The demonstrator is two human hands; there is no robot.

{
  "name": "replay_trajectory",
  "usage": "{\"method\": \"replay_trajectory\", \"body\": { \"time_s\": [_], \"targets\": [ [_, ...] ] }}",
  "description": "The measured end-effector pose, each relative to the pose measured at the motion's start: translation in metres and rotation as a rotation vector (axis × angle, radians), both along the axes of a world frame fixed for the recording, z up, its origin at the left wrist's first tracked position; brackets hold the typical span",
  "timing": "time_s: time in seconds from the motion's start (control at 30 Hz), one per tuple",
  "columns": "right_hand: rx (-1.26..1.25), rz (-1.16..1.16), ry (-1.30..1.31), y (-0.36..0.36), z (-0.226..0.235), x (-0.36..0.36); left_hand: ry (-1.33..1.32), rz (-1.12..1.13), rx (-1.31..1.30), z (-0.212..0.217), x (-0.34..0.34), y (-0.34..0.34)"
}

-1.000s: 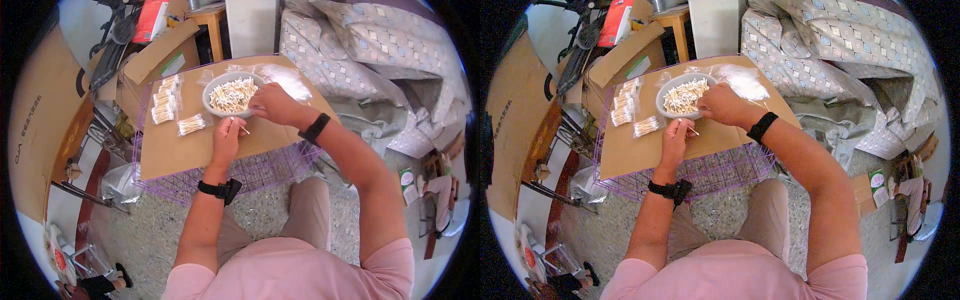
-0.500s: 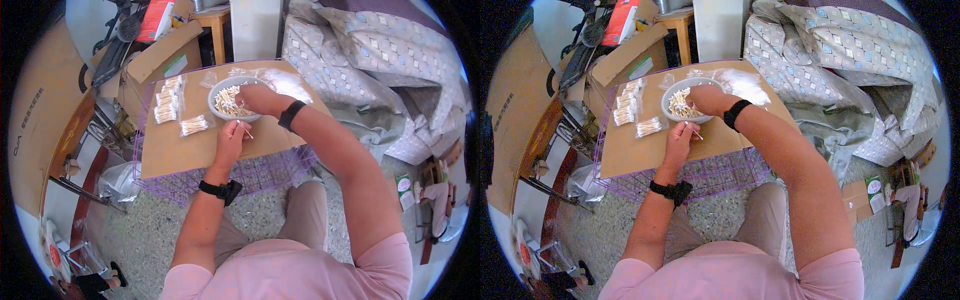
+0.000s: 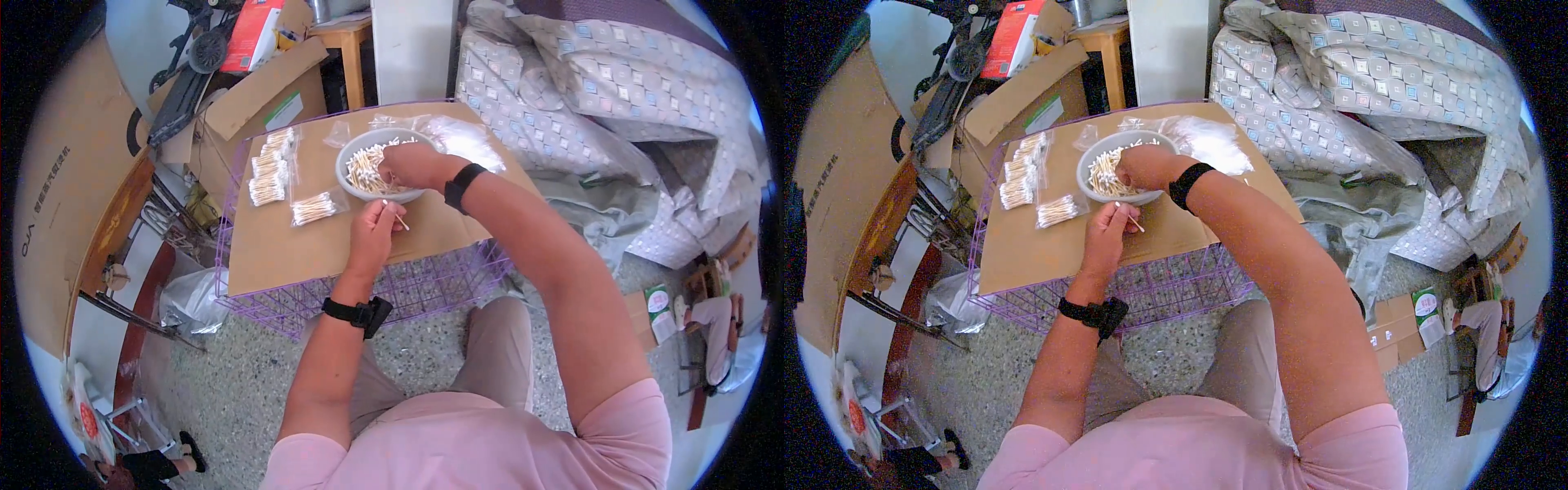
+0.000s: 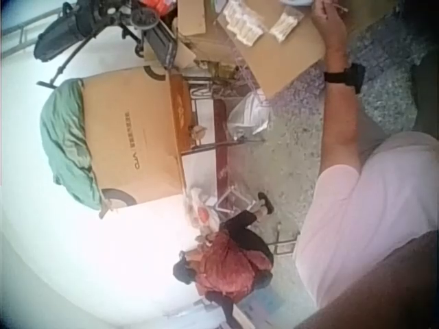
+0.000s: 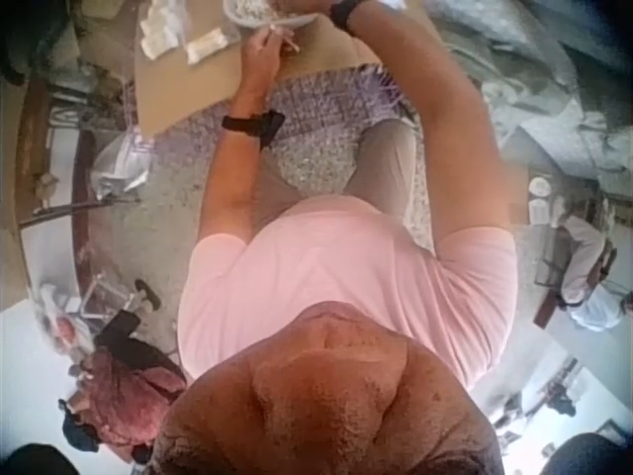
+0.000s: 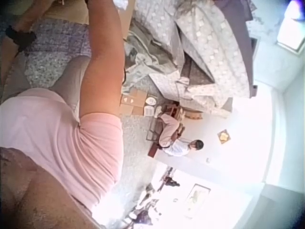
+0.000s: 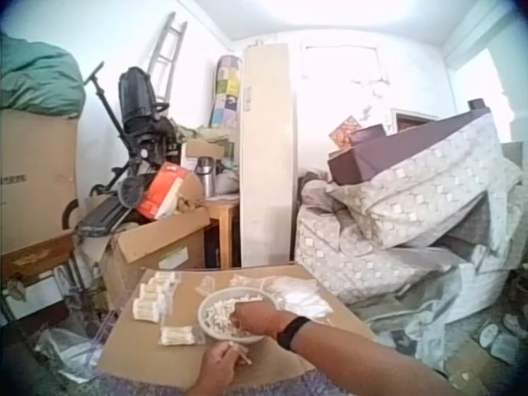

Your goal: Gathering cotton swabs from a bowl and placing them into small plastic bags.

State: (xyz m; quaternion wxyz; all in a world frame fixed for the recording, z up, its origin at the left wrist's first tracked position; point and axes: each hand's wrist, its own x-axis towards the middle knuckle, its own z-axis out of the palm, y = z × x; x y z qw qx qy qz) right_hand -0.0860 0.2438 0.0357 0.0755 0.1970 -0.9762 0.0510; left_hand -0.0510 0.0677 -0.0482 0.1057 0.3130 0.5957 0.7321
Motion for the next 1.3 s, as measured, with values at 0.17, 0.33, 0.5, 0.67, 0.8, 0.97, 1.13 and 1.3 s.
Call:
{"method": "replay_trajectory", "body": {
  "time_s": [0.17, 0.33, 0.5, 0.67, 0.8, 0.97, 1.13, 1.3],
  "targets": [
    [0.051, 0.015, -0.048, -0.001, 0.005, 0.000, 0.011, 0.010, -0.017, 0.002, 0.002, 0.000],
    [-0.047, 0.003, 0.028, 0.008, 0.008, 0.006, 0.002, -0.007, -0.003, 0.000, -0.001, 0.004],
    [-0.234, 0.021, 0.110, 0.003, 0.016, 0.010, -0.042, -0.007, 0.001, 0.003, -0.004, -0.003],
    [-0.336, 0.053, 0.164, 0.007, 0.017, 0.028, 0.476, 0.126, 0.051, -0.016, -0.015, 0.007],
    [-0.366, -0.053, 0.179, 0.014, 0.013, 0.052, 0.174, 0.047, 0.034, 0.001, 0.004, 0.012],
    [-0.437, -0.079, 0.213, 0.005, 0.009, 0.056, 0.158, 0.088, 0.008, -0.005, -0.002, 0.005],
    [-0.558, -0.092, 0.284, -0.006, -0.010, 0.080, 0.542, 0.167, -0.028, -0.024, -0.023, 0.006],
    [-0.727, -0.149, 0.193, -0.013, -0.032, 0.108, -0.049, -0.031, 0.139, -0.002, -0.010, -0.002]
  ]
}}
